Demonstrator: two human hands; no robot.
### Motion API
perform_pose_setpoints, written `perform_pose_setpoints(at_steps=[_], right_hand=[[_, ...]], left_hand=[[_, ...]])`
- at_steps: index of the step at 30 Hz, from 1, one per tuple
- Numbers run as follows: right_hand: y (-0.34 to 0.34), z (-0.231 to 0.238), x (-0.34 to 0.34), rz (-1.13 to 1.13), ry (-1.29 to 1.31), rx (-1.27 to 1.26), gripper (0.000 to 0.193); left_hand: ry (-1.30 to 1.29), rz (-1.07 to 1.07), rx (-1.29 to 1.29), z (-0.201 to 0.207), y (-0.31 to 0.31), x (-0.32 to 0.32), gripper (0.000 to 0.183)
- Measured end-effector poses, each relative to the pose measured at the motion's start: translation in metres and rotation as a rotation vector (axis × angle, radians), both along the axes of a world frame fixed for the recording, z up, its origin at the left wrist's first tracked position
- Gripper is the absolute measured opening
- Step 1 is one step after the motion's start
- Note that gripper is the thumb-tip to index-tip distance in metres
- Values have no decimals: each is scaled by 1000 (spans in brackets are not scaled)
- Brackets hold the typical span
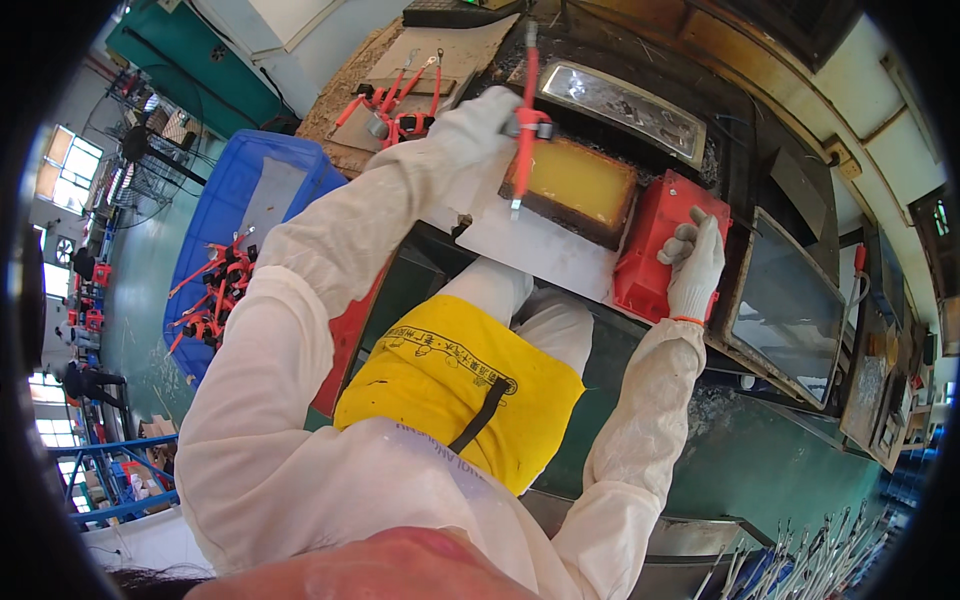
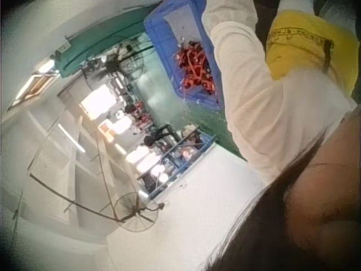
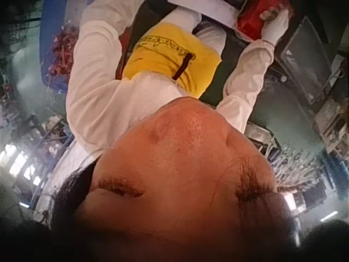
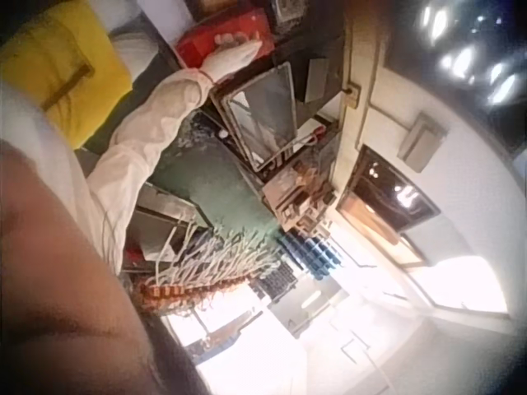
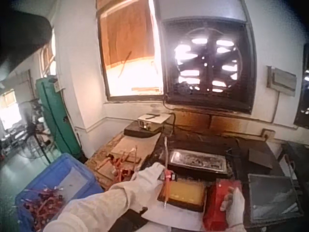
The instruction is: Tinning the ends of power cables by dipping the wire lugs into flux and then into a solder pot.
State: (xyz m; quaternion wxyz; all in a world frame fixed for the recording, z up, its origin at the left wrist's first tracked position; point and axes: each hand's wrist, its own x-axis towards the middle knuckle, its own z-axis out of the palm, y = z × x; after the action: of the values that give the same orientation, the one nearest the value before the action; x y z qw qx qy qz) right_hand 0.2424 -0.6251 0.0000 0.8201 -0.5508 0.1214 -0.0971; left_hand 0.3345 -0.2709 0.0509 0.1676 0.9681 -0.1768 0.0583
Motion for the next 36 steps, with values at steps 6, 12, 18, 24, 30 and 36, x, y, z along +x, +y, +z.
perform_pose_setpoints(at_steps=[6,12,18,24,30,36], right_hand=[[5,5,-1,-22,11,-51,39],[5,2,2,-25,12,-77,36],[10,4,0,-40,36,-113,34],[12,6,1,-59,51,-146,34],[9,3,0,-63,48,-160,34],[12,4,1,-65,55,-155,35]], left_hand=[[-179,191,162,-33,135,-11,37],[-256,140,382,-58,203,-12,32],[-318,29,526,-87,212,10,32],[-293,99,495,-97,215,43,30],[-276,250,456,-95,206,77,30],[-79,346,412,-96,212,105,29]])
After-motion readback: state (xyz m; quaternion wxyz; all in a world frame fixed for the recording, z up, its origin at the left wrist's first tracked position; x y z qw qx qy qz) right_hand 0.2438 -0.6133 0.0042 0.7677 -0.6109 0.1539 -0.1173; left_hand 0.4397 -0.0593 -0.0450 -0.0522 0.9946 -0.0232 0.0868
